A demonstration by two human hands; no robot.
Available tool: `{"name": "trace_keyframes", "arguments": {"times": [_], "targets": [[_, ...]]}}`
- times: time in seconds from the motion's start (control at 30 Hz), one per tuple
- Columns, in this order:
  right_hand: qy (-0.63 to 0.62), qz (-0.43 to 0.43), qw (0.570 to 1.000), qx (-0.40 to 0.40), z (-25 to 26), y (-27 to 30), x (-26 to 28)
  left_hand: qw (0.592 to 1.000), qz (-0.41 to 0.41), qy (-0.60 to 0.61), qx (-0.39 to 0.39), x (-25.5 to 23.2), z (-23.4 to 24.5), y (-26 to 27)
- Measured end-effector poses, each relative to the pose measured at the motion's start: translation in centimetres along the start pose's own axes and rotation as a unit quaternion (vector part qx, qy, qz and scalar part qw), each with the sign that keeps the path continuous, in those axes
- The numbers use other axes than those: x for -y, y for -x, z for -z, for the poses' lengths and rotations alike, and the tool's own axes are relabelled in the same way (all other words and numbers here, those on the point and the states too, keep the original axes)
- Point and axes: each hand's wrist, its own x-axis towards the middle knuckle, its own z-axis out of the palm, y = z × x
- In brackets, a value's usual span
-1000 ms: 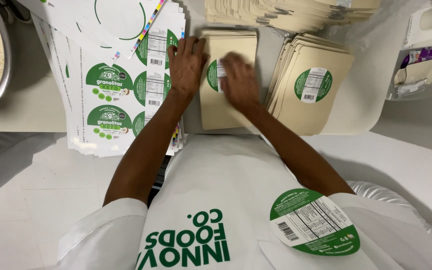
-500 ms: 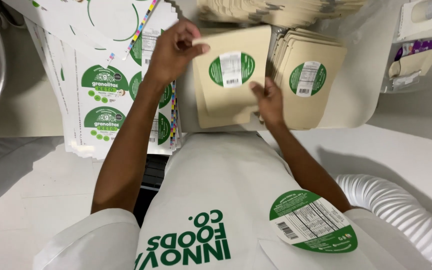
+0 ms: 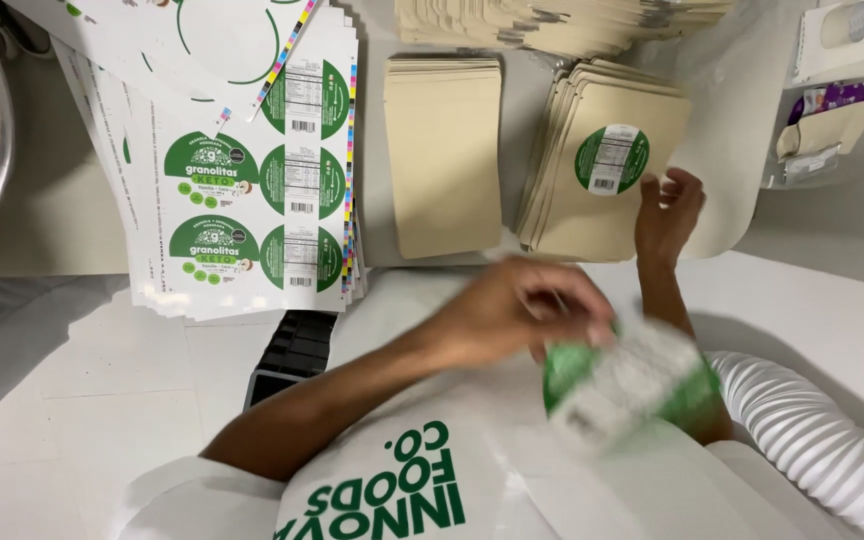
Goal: Peeling circular product labels from a sheet and applying them to the center of empty pouches at a workstation.
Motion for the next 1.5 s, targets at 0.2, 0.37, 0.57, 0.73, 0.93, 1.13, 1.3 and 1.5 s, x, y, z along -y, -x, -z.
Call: {"name": "trace_keyframes", "arguments": {"times": [0.2, 0.37, 0.57, 0.73, 0.93, 1.13, 1.3, 1.5], "targets": [[-0.401, -0.104, 0.834, 0.365, -4.4, 5.2, 12.0, 0.911, -0.027, -0.138, -0.387, 4.3, 10.7, -1.0], [-0.147, 0.261, 0.919, 0.255, -11.6, 6.3, 15.3, 0.797, 0.017, -0.361, -0.484, 9.3, 17.6, -2.7], [0.033, 0.417, 0.903, 0.093, -16.7, 5.0, 14.0, 0.734, 0.084, -0.53, -0.417, 12.4, 21.2, -5.4], [0.167, 0.399, 0.897, 0.096, -17.7, 4.1, 12.4, 0.642, 0.09, -0.637, -0.417, 14.2, 23.6, -5.0], [0.16, 0.457, 0.841, 0.242, -16.1, 8.7, 14.7, 0.496, -0.038, -0.768, -0.403, 12.5, 25.6, -3.6], [0.147, 0.479, 0.748, 0.435, -11.2, 11.7, 12.1, 0.49, -0.109, -0.764, -0.405, 12.8, 25.5, -2.8], [0.133, 0.483, 0.749, 0.435, -10.3, 11.0, 11.0, 0.49, -0.13, -0.766, -0.396, 12.0, 26.1, -3.1], [-0.036, 0.464, 0.761, 0.453, -10.4, 9.6, 10.5, 0.516, -0.099, -0.759, -0.384, 10.4, 25.9, -3.2]]}}
